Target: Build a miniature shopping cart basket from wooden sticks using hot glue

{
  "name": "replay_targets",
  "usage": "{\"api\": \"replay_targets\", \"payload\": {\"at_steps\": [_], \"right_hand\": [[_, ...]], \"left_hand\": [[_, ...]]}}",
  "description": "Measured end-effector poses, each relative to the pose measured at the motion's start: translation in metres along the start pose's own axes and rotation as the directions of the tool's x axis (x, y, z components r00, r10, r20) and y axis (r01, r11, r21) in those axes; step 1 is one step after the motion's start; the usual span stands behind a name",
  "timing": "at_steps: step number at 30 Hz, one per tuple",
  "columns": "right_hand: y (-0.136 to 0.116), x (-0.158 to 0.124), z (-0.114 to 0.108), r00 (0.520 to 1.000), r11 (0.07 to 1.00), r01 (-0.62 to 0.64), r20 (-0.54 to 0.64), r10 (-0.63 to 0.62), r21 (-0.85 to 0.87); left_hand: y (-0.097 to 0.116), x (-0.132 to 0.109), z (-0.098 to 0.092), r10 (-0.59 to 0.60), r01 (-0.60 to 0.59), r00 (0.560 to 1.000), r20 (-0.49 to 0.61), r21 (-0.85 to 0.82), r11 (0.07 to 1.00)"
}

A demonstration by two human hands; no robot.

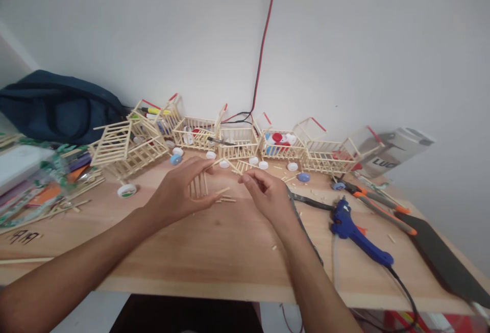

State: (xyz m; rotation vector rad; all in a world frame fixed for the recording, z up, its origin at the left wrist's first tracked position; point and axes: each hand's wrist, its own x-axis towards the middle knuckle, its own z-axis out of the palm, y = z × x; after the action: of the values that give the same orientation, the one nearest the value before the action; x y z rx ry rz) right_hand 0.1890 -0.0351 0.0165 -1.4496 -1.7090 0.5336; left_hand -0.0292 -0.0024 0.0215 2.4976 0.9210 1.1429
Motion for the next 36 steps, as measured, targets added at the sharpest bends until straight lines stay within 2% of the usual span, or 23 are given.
{"api": "replay_targets", "payload": {"at_steps": [11, 23, 36], "right_hand": [[0.0, -0.002, -0.001, 0.999, 1.0, -0.01, 0.044, 0.01, -0.003], [-0.004, -0.012, 0.011, 0.992, 1.0, -0.008, 0.122, 0.005, 0.022], [-0.011, -0.012, 0.013, 0.986, 0.998, 0.044, 0.165, -0.035, -0.049]], "left_hand": [[-0.001, -0.001, 0.003, 0.002, -0.002, 1.0, -0.008, 0.031, 1.0], [-0.005, -0.003, 0.013, -0.002, 0.003, 1.0, -0.005, 0.207, 0.978], [-0.003, -0.005, 0.017, -0.021, 0.027, 0.999, -0.028, 0.227, 0.974]]}}
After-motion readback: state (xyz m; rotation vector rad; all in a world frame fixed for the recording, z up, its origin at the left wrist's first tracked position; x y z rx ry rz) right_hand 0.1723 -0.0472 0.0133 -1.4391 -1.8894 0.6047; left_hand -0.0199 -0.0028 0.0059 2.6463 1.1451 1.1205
